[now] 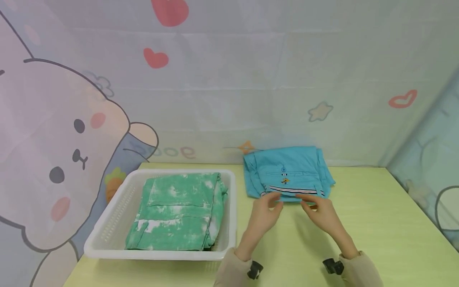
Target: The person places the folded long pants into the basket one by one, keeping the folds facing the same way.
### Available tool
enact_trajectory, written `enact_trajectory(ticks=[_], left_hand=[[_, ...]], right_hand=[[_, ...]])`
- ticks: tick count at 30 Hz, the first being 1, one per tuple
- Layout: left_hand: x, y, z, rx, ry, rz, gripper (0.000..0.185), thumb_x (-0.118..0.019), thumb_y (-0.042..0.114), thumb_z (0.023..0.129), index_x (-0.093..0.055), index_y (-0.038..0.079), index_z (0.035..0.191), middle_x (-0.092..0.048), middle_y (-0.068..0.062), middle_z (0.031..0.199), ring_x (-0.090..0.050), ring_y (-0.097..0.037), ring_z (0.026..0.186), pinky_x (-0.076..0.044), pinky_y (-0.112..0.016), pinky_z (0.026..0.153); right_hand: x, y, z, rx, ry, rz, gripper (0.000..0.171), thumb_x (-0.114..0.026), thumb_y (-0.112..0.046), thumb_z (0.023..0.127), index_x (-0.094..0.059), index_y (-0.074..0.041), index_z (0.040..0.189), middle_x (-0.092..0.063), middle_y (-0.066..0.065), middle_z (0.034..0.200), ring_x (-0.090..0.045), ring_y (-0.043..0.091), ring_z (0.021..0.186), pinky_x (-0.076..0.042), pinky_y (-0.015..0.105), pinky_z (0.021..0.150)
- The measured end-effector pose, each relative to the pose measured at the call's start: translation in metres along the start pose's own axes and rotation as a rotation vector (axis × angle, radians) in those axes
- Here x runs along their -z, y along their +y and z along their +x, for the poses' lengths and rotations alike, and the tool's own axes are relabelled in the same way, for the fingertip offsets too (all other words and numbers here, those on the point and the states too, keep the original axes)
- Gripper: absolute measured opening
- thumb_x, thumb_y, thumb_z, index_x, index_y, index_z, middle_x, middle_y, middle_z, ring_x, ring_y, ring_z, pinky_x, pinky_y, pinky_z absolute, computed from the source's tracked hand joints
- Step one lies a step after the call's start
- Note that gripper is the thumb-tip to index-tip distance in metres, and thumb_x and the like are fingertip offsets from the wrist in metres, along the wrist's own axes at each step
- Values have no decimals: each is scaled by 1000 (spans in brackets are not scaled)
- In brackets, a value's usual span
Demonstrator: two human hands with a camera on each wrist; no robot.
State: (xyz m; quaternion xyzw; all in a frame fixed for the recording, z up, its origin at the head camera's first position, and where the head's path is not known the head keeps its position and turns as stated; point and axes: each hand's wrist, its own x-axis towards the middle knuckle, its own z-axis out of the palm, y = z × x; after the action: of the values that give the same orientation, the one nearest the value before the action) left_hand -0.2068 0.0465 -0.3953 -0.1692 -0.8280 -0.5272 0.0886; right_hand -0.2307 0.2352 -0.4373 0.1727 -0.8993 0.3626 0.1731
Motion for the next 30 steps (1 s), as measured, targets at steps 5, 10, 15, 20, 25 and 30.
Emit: enact_trajectory(ticks=[5, 10, 15, 20, 25, 30], left_hand=[[-3, 0, 4, 178, 28, -193, 23, -55, 11, 86, -62, -1, 105, -67, -15, 96, -63, -21, 84, -49, -21, 67], [-7, 0, 6, 296, 62, -367, 23, -52, 10, 87, -61, -1, 105, -67, -16, 95, -63, -20, 74, -46, -19, 56], [-12, -3, 6, 338, 106, -441, 21, -51, 11, 88, -60, 0, 103, -66, -16, 98, -65, -22, 76, -49, -23, 57], [-17, -5, 8, 357, 160, -553, 21, -49, 13, 89, -60, -1, 102, -65, -16, 100, -65, -26, 82, -52, -28, 62], [-23, -10, 11, 408, 221, -712, 21, -46, 12, 90, -58, 0, 103, -64, -14, 103, -65, -27, 86, -53, -32, 69], [-28, -18, 15, 456, 267, -791, 23, -44, 12, 89, -56, -1, 104, -64, -16, 105, -64, -23, 85, -52, -33, 71]], right_hand=[[3, 5, 2, -58, 10, -2, 25, -54, -3, 86, -62, -1, 109, -64, 18, 105, -61, 32, 91, -53, 34, 65], [6, 10, 3, -103, 5, 4, 27, -53, -5, 87, -61, -1, 112, -63, 18, 108, -60, 33, 93, -53, 36, 69], [10, 14, 2, -139, 0, -2, 28, -51, -6, 88, -60, -1, 114, -63, 18, 108, -60, 33, 94, -51, 40, 73], [13, 18, 1, -171, -6, -5, 29, -50, -7, 89, -59, -1, 115, -63, 20, 108, -60, 35, 94, -49, 44, 74], [15, 21, 1, -210, -20, 7, 29, -50, -8, 89, -58, 0, 116, -62, 20, 109, -59, 36, 95, -48, 45, 75], [16, 27, -1, -278, -37, 14, 30, -48, -12, 90, -57, 1, 116, -59, 22, 114, -57, 38, 101, -48, 45, 80]])
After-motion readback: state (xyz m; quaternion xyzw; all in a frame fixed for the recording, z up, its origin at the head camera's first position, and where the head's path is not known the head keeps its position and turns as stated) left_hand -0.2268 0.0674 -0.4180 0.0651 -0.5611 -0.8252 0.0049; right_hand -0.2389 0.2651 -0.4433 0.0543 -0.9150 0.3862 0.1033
